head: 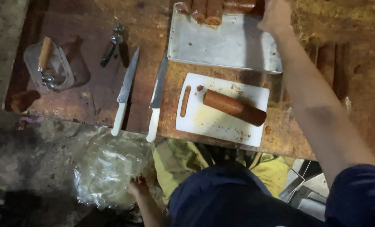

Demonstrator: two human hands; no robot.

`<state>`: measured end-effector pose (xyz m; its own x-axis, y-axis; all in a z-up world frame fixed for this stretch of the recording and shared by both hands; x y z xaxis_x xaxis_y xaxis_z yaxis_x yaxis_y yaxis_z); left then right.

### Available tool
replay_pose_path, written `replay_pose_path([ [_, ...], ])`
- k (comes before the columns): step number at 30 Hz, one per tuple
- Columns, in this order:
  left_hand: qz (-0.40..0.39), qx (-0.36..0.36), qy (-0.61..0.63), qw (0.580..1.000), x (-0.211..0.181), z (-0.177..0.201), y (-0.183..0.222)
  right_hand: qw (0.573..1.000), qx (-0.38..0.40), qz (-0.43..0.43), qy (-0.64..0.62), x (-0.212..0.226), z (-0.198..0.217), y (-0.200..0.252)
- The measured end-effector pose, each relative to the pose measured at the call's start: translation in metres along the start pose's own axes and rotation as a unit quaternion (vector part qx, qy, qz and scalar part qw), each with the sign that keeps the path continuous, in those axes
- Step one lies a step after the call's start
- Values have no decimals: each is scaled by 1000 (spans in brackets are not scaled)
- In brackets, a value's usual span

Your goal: Cutting long cylindrical food rolls into smaller sections using a wire cutter on a workbench

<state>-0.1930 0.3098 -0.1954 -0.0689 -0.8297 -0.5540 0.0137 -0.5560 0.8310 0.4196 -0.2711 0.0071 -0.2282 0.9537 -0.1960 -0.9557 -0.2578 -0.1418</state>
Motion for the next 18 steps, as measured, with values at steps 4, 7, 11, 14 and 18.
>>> replay_pose_path([
  [4,-162,-52,-174,970,-9,-6,45,996,71,-38,-51,9,9,-7],
  [7,-260,-46,-243,933,-29,-26,80,959,175,-86,-204,23,68,36],
  [11,-400,-12,-222,889,-65,-74,147,916,179,-101,-343,11,100,75],
  [14,-590,26,-215,778,-83,-107,182,894,-4,-100,-436,-8,161,143],
  [18,-632,97,-230,734,-91,-149,231,891,-20,-306,-336,-19,208,233],
])
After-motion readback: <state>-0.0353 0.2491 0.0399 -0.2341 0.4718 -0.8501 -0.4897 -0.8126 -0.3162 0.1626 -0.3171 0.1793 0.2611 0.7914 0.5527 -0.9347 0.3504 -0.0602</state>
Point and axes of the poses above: each hand's wrist, its own y-axis away from the middle knuckle, its own z-axis out of the back of the hand, x = y × z, the point moved 2 cm from there along -y, towards the middle knuckle, and after that the axes turned 14 degrees about -y, right-handed, at the moved point
